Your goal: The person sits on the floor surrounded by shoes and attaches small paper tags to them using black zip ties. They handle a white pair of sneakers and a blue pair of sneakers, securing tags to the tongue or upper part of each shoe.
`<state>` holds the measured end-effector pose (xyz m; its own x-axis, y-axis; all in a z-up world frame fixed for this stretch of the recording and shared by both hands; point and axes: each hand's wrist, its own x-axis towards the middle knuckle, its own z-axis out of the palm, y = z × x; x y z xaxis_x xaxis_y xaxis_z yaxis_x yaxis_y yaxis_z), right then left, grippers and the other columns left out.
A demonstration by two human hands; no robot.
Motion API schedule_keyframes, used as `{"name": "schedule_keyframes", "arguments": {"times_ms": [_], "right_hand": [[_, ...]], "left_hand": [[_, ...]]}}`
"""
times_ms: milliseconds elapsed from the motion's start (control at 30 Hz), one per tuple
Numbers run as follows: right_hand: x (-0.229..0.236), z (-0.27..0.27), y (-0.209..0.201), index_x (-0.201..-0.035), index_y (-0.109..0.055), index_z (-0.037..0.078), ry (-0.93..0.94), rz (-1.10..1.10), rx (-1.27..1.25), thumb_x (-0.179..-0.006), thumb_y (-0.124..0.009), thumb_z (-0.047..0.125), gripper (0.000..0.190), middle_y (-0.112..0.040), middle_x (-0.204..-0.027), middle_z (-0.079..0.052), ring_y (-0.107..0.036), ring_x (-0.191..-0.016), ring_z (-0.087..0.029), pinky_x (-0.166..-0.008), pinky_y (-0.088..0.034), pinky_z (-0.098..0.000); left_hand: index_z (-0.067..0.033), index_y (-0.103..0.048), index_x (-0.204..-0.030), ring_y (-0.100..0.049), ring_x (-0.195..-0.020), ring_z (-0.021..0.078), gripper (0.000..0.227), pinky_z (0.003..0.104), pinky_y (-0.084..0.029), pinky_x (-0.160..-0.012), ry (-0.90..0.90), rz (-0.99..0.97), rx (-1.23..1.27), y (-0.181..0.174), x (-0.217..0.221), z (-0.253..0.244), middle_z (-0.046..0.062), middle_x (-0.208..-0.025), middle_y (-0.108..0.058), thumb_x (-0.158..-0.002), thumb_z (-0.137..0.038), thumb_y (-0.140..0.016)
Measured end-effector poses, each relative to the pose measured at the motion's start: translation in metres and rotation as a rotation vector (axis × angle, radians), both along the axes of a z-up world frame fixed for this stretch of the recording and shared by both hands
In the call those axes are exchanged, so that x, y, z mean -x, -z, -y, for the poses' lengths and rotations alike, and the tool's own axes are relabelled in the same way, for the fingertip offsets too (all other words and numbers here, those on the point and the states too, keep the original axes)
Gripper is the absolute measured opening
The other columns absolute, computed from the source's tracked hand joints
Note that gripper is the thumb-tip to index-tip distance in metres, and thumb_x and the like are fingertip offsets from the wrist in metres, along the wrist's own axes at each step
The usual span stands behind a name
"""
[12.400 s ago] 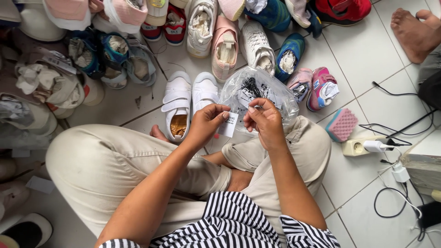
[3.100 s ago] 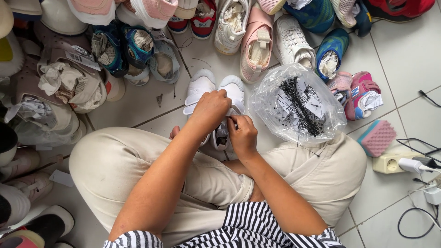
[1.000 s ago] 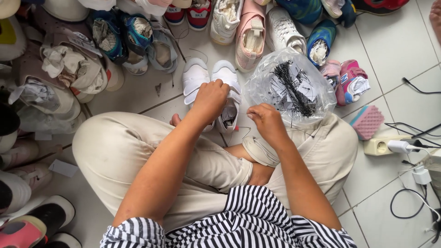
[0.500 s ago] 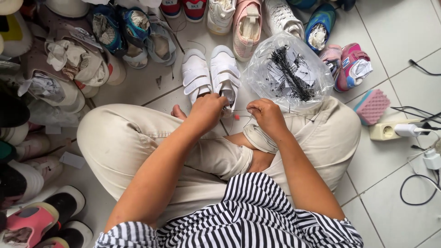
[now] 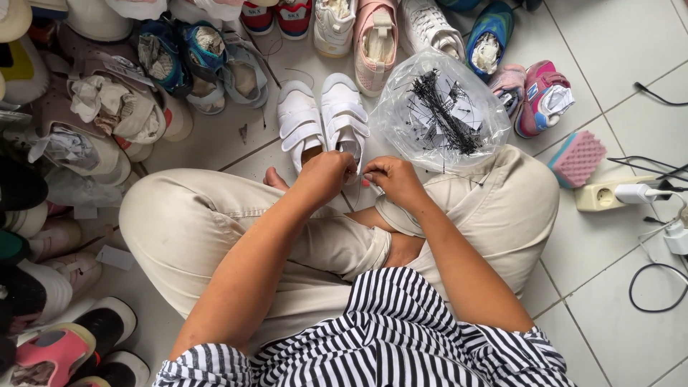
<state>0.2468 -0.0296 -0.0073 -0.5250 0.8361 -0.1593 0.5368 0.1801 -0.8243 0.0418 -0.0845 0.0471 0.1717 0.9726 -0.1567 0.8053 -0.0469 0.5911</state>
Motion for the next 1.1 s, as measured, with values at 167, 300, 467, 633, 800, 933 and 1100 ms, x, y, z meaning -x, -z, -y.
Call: {"name": "schedule_keyframes", "arguments": {"times_ms": [167,300,467,633,800,933,1100], "right_hand": [[0.006,0.0,0.001,-0.098,-0.08,0.013,0.038,-0.038,0.107,-0.091,-0.075,0.008,0.01,-0.072,-0.084,-0.012,-0.07,-0.077,-0.02,-0.072,-0.058,-0.0325],[0.004,0.0,0.004,-0.098,-0.08,0.013,0.059,-0.041,0.088,-0.091,-0.076,0.009,0.009,-0.071,-0.083,-0.012,-0.071,-0.075,-0.02,-0.068,-0.059,-0.0308],[0.005,0.0,0.009,-0.1,-0.081,0.014,0.063,-0.07,0.108,-0.093,-0.074,0.01,0.011,-0.072,-0.084,-0.01,-0.07,-0.078,-0.017,-0.07,-0.059,-0.0281],[0.005,0.002,-0.003,-0.102,-0.081,0.015,0.047,-0.086,0.013,-0.095,-0.073,0.012,0.011,-0.076,-0.093,-0.011,-0.072,-0.089,-0.026,-0.082,-0.057,-0.0353],[0.007,0.0,-0.007,-0.101,-0.083,0.019,0.088,-0.17,-0.209,-0.093,-0.078,0.018,0.009,-0.078,-0.104,-0.004,-0.07,-0.101,-0.022,-0.094,-0.053,-0.0341],[0.008,0.002,-0.017,-0.107,-0.083,0.02,0.161,-0.264,-0.123,-0.096,-0.075,0.018,0.013,-0.071,-0.089,-0.003,-0.065,-0.09,-0.014,-0.09,-0.052,-0.0292],[-0.002,-0.003,0.006,-0.126,-0.071,0.006,0.218,-0.416,0.043,-0.096,-0.074,0.009,0.03,-0.069,-0.087,-0.005,-0.064,-0.08,-0.008,-0.078,-0.054,-0.0254]], "left_hand": [[-0.0086,-0.076,-0.093,-0.075,-0.08,0.0318,0.011,0.042,-0.061,-0.069,0.002,-0.027,0.033,-0.04,0.006,0.004,0.014,-0.084,-0.074,-0.083,-0.004,-0.077],[-0.0105,-0.075,-0.09,-0.074,-0.079,0.0311,0.01,0.042,-0.06,-0.067,0.026,-0.07,-0.001,0.008,0.003,-0.003,0.012,-0.082,-0.073,-0.082,-0.006,-0.078],[-0.0145,-0.074,-0.086,-0.073,-0.075,0.0259,0.011,0.039,-0.059,-0.068,0.02,-0.284,-0.073,0.029,0.004,-0.006,0.007,-0.078,-0.07,-0.08,-0.013,-0.082],[-0.0131,-0.074,-0.088,-0.073,-0.075,0.0263,0.008,0.04,-0.06,-0.068,-0.027,-0.22,0.015,-0.027,0.012,0.001,0.007,-0.077,-0.07,-0.082,-0.015,-0.08],[-0.0081,-0.073,-0.09,-0.074,-0.08,0.0333,0.006,0.045,-0.06,-0.071,-0.106,-0.016,0.051,-0.011,0.013,-0.009,0.014,-0.08,-0.071,-0.086,-0.011,-0.077],[-0.0068,-0.072,-0.102,-0.073,-0.092,0.041,0.013,0.051,-0.057,-0.082,-0.22,0.292,0.12,-0.014,0.008,-0.015,0.017,-0.088,-0.074,-0.092,-0.014,-0.071],[-0.0125,-0.073,-0.105,-0.075,-0.089,0.0303,0.014,0.043,-0.056,-0.082,-0.331,0.493,0.156,0.006,-0.001,-0.019,0.009,-0.085,-0.077,-0.093,-0.017,-0.07]]}}
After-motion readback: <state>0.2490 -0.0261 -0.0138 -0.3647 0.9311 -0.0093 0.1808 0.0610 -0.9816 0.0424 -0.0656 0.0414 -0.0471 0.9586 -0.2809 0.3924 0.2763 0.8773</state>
